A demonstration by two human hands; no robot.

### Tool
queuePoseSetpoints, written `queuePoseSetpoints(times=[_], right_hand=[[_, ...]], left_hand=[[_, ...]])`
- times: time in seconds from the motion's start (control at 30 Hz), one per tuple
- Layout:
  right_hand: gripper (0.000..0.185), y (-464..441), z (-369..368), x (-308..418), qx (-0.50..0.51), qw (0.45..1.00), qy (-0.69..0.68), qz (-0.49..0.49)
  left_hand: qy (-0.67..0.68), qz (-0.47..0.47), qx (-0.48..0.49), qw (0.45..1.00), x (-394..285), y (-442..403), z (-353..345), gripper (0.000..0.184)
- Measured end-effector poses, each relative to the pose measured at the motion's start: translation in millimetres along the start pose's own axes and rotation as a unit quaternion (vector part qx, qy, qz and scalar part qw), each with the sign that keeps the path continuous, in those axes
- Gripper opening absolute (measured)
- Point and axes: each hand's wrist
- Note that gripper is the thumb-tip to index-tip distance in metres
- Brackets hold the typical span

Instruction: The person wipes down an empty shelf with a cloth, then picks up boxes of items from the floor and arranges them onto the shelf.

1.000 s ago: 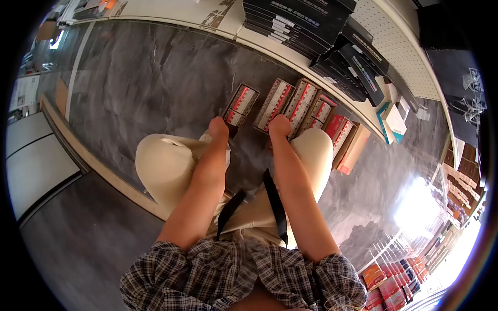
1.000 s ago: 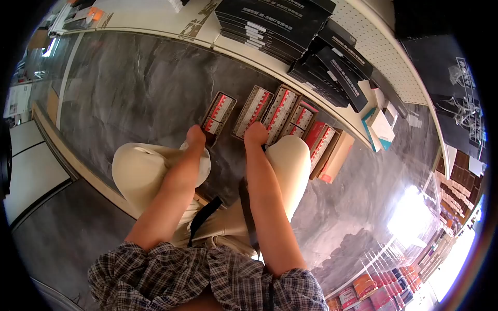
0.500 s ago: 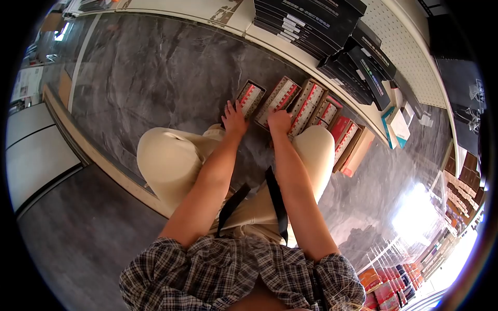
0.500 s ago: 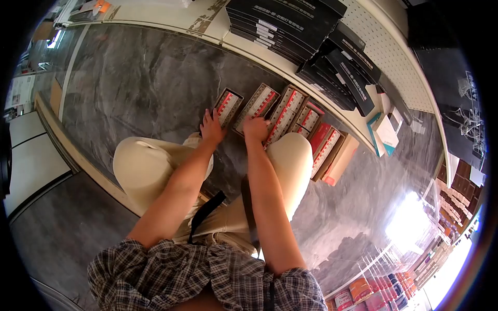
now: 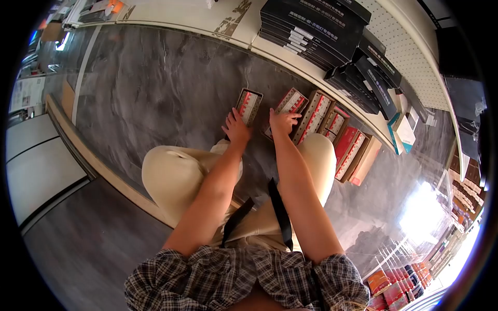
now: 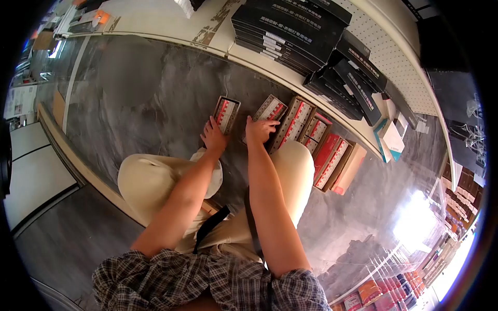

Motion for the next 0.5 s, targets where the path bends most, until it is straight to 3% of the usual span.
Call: queuePoseSetpoints(times=[0.13, 0.2, 0.5], right_hand=[[0.113, -3.5, -3.9, -4.6, -0.028, 0.999, -0.009, -0.012], [0.112, -4.9, -1.2, -5.6, -0.040, 0.999, -0.001, 0.005], [0.111, 28.7, 20.3, -15.0, -0.002, 0.995, 0.040, 0.088]], left_hand=[[0.056, -0.023, -0.004, 0.998, -0.3, -7.4, -0.7, 0.105], [0.102, 0.015, 0.054, 0.993, -3.2, -10.7, 7.3, 0.099], [0.153, 0.050, 0.022, 0.987, -18.2, 5.7, 45.1, 0.088]])
Point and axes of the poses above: each hand's wrist, its own y-axis away from the middle knuckle, its own z-axis out of the back of the hand, x = y × z, and after that the axes turned 1 degree about -x, right-handed
